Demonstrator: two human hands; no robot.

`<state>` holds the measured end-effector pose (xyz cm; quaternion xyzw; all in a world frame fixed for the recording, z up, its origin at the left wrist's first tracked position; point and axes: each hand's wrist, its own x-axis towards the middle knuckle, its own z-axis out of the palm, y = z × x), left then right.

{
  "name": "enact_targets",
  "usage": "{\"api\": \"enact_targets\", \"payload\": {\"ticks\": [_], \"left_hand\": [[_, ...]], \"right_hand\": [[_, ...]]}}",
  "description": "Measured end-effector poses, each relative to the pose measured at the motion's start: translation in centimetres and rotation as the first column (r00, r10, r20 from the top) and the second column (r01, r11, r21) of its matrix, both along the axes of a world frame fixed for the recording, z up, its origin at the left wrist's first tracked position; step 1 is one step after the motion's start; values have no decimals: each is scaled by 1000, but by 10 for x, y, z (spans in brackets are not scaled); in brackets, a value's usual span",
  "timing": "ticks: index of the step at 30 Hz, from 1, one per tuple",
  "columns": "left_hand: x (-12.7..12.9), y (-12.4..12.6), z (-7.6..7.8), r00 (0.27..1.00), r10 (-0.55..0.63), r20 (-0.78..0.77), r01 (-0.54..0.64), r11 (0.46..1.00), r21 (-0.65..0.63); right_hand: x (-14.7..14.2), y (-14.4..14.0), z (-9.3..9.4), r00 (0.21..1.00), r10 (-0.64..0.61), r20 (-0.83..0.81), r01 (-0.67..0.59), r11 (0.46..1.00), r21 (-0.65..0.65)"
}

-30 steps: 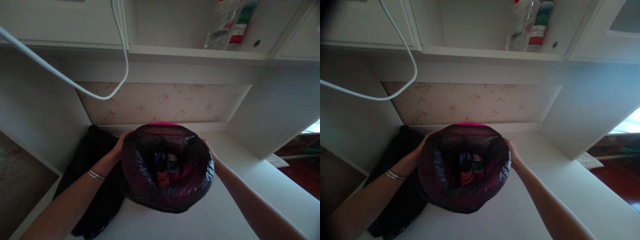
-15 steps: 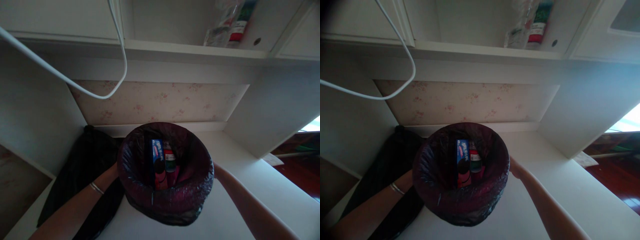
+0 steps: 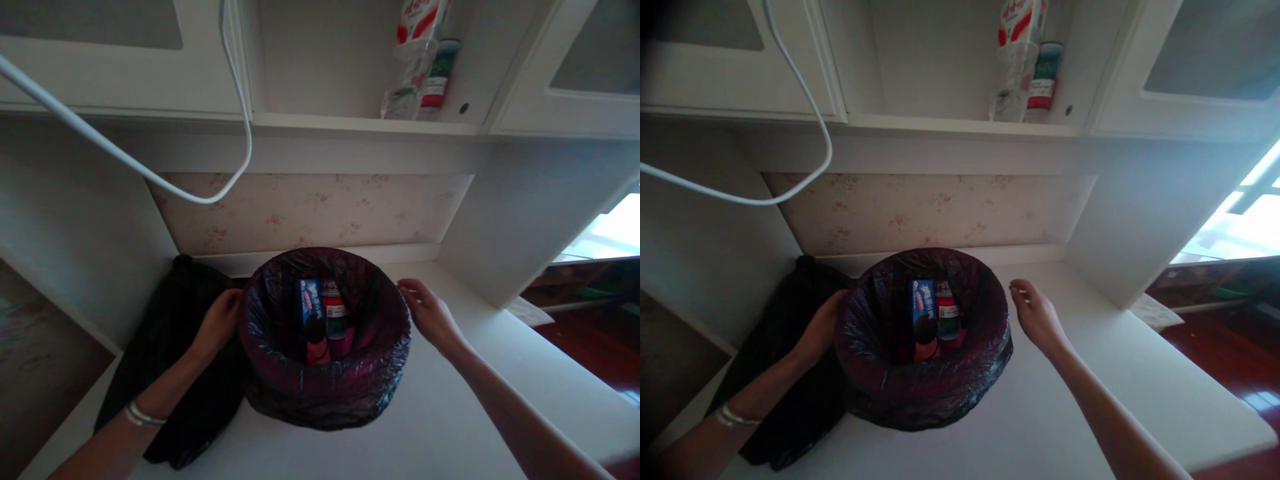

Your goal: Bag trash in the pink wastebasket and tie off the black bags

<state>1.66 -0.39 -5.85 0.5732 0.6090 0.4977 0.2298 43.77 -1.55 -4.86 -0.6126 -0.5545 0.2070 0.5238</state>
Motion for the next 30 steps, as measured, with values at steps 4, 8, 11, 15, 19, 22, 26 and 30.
{"api": "enact_targets", "payload": {"ticks": [4,8,11,15,19,22,26,30], "left_hand": [[-2,-34,39,968,101,-230,-11,932,363],[37,-79,66,736,-70,-673,498,729,469],[64,-93,65,626,-80,-776,610,670,423],[75,-88,49,724,-11,-690,536,640,551],[74,-81,36,788,7,-616,494,590,638],[71,-75,29,807,-13,-591,495,560,664],[62,-70,17,811,-1,-586,494,538,683],[58,-78,-8,860,71,-505,366,602,709]], "right_hand": [[-12,-33,27,925,37,379,-192,904,382],[-38,-49,34,691,244,680,-621,682,387],[-53,-46,25,725,252,641,-646,573,505],[-67,-40,10,851,146,505,-500,521,692],[-73,-35,6,892,124,434,-430,525,734],[-73,-32,4,902,102,419,-406,530,745],[-72,-38,-10,915,72,397,-362,581,729],[-77,-51,-38,959,114,259,-263,697,667]]}}
